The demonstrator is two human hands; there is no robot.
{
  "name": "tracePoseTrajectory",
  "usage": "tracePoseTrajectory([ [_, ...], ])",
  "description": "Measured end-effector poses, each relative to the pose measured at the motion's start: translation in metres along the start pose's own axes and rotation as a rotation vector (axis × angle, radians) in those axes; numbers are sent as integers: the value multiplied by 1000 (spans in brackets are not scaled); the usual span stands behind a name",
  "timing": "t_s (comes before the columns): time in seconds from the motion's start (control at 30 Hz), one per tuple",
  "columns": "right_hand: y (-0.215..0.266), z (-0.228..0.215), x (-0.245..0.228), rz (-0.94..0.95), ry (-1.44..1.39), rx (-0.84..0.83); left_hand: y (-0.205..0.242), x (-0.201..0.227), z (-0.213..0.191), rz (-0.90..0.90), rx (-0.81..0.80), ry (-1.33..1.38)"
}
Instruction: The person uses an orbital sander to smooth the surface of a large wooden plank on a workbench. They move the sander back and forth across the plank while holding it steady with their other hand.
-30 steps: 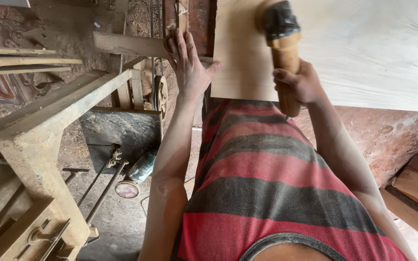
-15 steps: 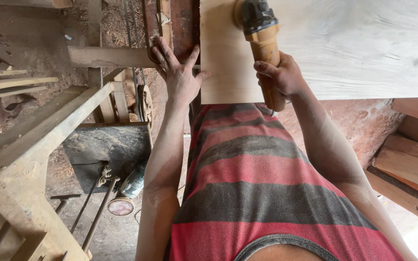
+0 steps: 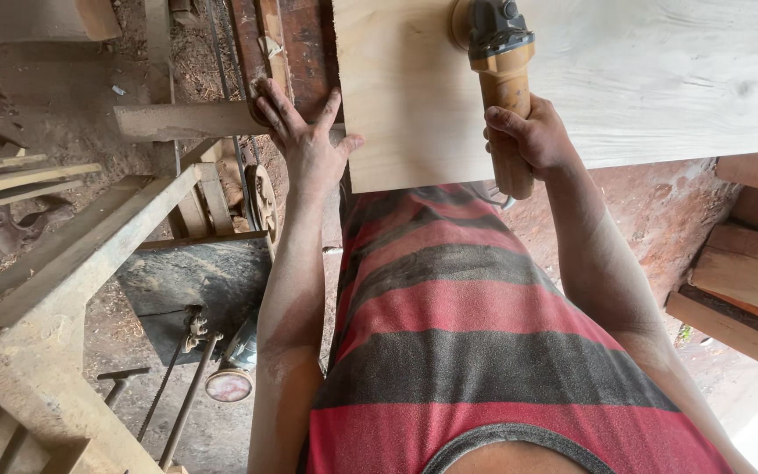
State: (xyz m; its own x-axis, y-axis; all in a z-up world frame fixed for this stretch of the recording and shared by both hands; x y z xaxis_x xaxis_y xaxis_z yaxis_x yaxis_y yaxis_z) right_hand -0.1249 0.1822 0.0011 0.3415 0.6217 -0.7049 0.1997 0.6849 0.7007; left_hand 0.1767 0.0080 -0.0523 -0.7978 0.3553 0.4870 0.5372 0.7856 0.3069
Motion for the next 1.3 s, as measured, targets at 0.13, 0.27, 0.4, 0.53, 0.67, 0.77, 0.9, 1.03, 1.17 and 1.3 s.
tracePoseTrajectory([
  [0.13,4,-12,4,-12,-37,2,1,-4,4,1,-11,6],
  [0.27,9,-27,8,-3,-45,27,-1,-3,3,-4,-31,20],
  [0.4,12,-40,15,5,-74,38,1,-2,0,-1,-58,-10],
  [0.53,12,-52,21,-6,-98,49,0,1,-2,-20,-80,-3],
  [0.67,13,-66,26,-33,-192,45,0,1,-3,-10,-78,19],
  [0.77,16,-77,27,-49,-199,72,1,-1,-2,-6,-79,40],
  [0.9,17,-81,20,-93,-240,108,-4,-7,5,-65,-122,76],
  [1.03,8,-56,9,-121,-181,82,1,-7,3,52,25,34],
  [1.17,-13,-18,0,-123,-168,-2,-1,-5,3,42,28,58],
  [1.3,-37,33,-12,-99,-81,-122,2,3,-4,71,80,61],
])
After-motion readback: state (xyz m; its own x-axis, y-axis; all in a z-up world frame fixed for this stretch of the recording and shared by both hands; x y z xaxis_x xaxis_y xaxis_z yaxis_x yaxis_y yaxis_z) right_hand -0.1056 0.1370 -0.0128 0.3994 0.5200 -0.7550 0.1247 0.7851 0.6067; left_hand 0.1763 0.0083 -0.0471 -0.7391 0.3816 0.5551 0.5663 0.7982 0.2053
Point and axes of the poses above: each hand's wrist, its own y-axis away from the middle knuckle, its own z-axis out of the palm, x = y × z, the point moved 5 cm from there along -y, towards the middle knuckle, and after that the axes turned 4 degrees about -x, right-handed, at the moved point
